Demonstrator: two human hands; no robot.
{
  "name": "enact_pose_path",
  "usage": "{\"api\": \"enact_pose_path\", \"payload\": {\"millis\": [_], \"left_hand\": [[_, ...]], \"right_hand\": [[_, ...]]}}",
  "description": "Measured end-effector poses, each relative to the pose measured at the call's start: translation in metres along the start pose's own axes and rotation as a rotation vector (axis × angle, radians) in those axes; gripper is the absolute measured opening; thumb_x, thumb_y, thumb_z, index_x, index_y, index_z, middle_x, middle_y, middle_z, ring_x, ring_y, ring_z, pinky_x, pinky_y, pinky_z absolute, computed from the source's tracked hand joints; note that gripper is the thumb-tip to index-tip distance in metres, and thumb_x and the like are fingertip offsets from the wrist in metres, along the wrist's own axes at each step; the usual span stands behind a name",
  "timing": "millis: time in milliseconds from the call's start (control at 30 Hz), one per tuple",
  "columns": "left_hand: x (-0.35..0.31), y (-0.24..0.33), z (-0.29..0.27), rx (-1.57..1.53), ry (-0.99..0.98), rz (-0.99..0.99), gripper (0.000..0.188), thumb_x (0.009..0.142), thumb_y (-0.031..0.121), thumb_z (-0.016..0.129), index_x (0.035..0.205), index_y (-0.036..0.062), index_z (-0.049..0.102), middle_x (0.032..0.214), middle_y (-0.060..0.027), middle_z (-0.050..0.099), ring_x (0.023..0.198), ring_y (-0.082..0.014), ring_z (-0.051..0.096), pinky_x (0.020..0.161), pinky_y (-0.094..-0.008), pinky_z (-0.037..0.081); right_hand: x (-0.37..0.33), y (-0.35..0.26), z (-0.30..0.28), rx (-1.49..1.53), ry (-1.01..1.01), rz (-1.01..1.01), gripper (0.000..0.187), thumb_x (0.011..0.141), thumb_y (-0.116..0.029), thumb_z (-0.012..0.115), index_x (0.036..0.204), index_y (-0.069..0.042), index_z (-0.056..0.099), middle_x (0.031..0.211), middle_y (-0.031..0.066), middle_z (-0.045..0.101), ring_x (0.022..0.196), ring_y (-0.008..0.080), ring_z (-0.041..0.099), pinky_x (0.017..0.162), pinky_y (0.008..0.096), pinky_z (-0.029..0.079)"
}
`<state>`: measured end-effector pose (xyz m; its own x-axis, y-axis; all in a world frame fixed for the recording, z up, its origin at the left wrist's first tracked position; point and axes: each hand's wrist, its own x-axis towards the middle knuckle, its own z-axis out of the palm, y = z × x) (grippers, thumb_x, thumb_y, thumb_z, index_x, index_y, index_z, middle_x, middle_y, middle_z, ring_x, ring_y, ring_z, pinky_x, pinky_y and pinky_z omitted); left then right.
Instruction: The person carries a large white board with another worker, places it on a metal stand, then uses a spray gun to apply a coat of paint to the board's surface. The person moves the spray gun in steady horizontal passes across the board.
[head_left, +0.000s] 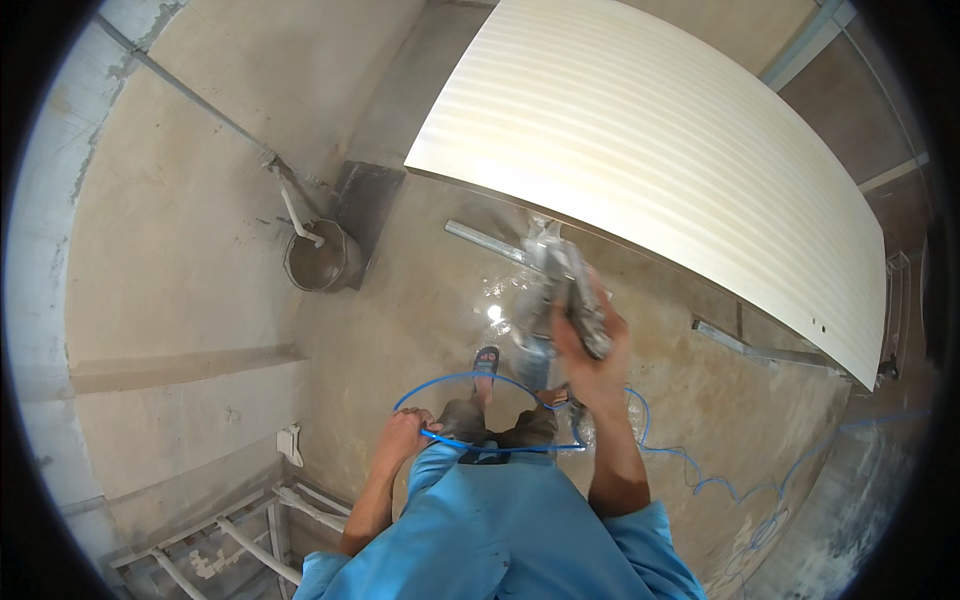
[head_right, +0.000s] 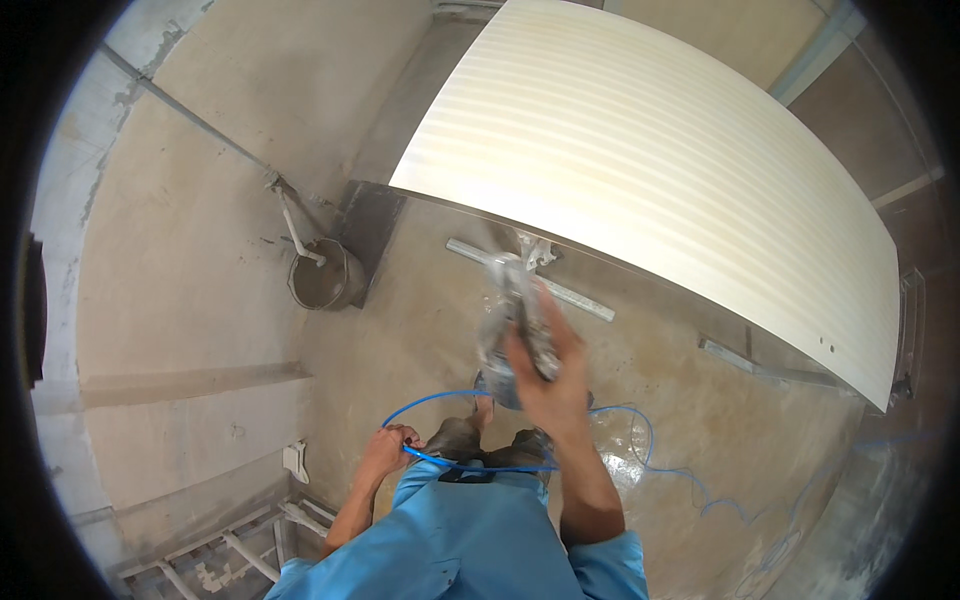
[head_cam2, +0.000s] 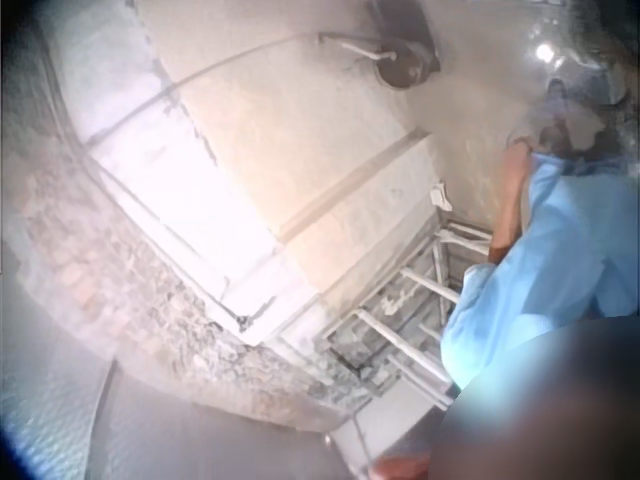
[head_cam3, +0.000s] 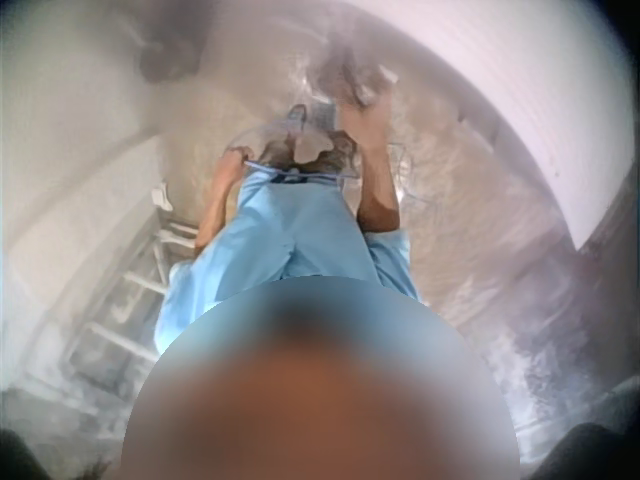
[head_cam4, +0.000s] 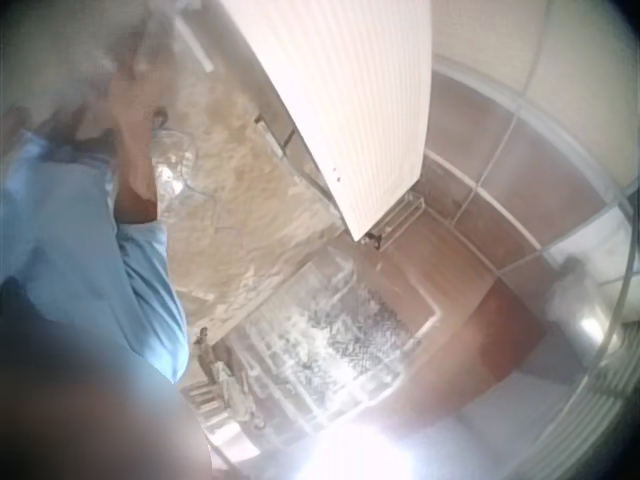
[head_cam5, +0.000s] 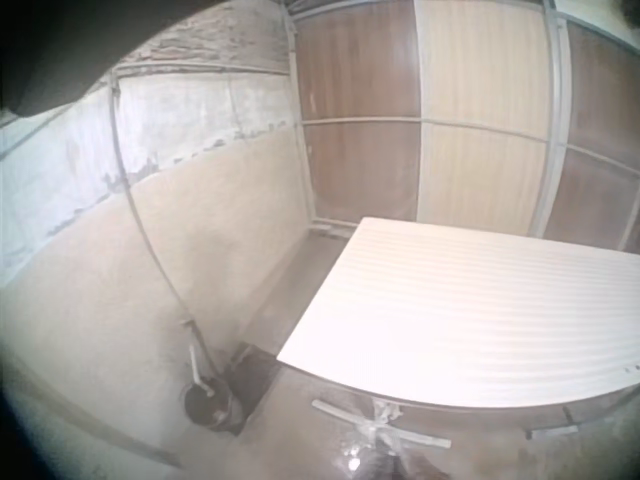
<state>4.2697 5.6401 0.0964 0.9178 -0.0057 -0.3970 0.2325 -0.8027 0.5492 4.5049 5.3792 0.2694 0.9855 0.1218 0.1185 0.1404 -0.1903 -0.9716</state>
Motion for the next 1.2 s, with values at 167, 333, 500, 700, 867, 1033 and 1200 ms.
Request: {"api": "enact_pose_path", "payload": {"millis": [167,333,500,700,867,1033,1200], "left_hand": [[0.033,0.039,0.023,0.049,-0.014,0.096,0.025,0.081,0.031,0.077,0.080,0.0061,0.071,0.083,-0.0128,0.071,0.081,-0.0336,0.068,0.077,-0.0436,0.051],[0.094,0.107,0.045,0.165,-0.215,0.217,0.025,0.081,0.032,0.078,0.081,0.0079,0.072,0.082,-0.0126,0.071,0.081,-0.0334,0.068,0.078,-0.0430,0.051],[0.137,0.189,0.081,0.156,-0.316,0.397,0.019,0.081,0.026,0.077,0.085,0.0084,0.073,0.090,-0.0125,0.072,0.089,-0.0328,0.068,0.085,-0.0434,0.050],[0.144,0.260,0.126,0.081,-0.419,0.495,0.014,0.079,0.017,0.076,0.087,0.0066,0.072,0.092,-0.0142,0.072,0.092,-0.0326,0.069,0.084,-0.0420,0.052],[0.128,0.280,0.142,0.168,-0.421,0.506,0.019,0.075,0.018,0.079,0.088,0.0044,0.071,0.089,-0.0150,0.072,0.083,-0.0340,0.070,0.076,-0.0416,0.055],[0.130,0.278,0.136,0.105,-0.390,0.400,0.023,0.076,0.023,0.081,0.086,0.0044,0.072,0.087,-0.0149,0.072,0.081,-0.0346,0.070,0.075,-0.0426,0.055],[0.140,0.269,0.120,0.158,-0.353,0.353,0.024,0.082,0.033,0.076,0.081,0.0099,0.072,0.082,-0.0115,0.071,0.082,-0.0335,0.068,0.078,-0.0460,0.051]], "right_hand": [[-0.043,-0.013,-0.124,-0.082,0.223,0.179,0.049,0.090,-0.001,0.060,0.138,0.005,0.051,0.107,0.0117,0.068,0.096,0.0156,0.062,0.087,0.0301,0.049],[-0.092,-0.008,-0.252,-0.407,0.513,0.293,0.049,0.091,-0.001,0.057,0.139,0.006,0.050,0.106,0.0108,0.067,0.096,0.0148,0.060,0.087,0.0293,0.049],[-0.122,0.012,-0.364,-0.478,0.852,0.332,0.051,0.092,-0.002,0.059,0.141,0.008,0.048,0.108,0.0115,0.068,0.098,0.0147,0.061,0.087,0.0293,0.050],[-0.136,0.019,-0.467,-0.538,1.061,0.212,0.051,0.094,-0.002,0.059,0.142,0.008,0.046,0.110,0.0115,0.068,0.098,0.0145,0.061,0.087,0.0289,0.050],[-0.129,0.038,-0.496,-0.520,1.014,0.172,0.049,0.095,-0.003,0.060,0.141,0.007,0.048,0.109,0.0081,0.067,0.096,0.0131,0.060,0.087,0.0298,0.050],[-0.106,0.067,-0.438,-0.164,0.786,0.258,0.052,0.092,-0.009,0.067,0.140,0.005,0.051,0.115,0.0106,0.067,0.103,0.0174,0.060,0.091,0.0322,0.049],[-0.045,0.038,-0.361,-0.189,0.412,0.042,0.059,0.088,-0.005,0.071,0.142,0.004,0.049,0.123,0.0158,0.067,0.109,0.0211,0.064,0.095,0.0338,0.050]]}}
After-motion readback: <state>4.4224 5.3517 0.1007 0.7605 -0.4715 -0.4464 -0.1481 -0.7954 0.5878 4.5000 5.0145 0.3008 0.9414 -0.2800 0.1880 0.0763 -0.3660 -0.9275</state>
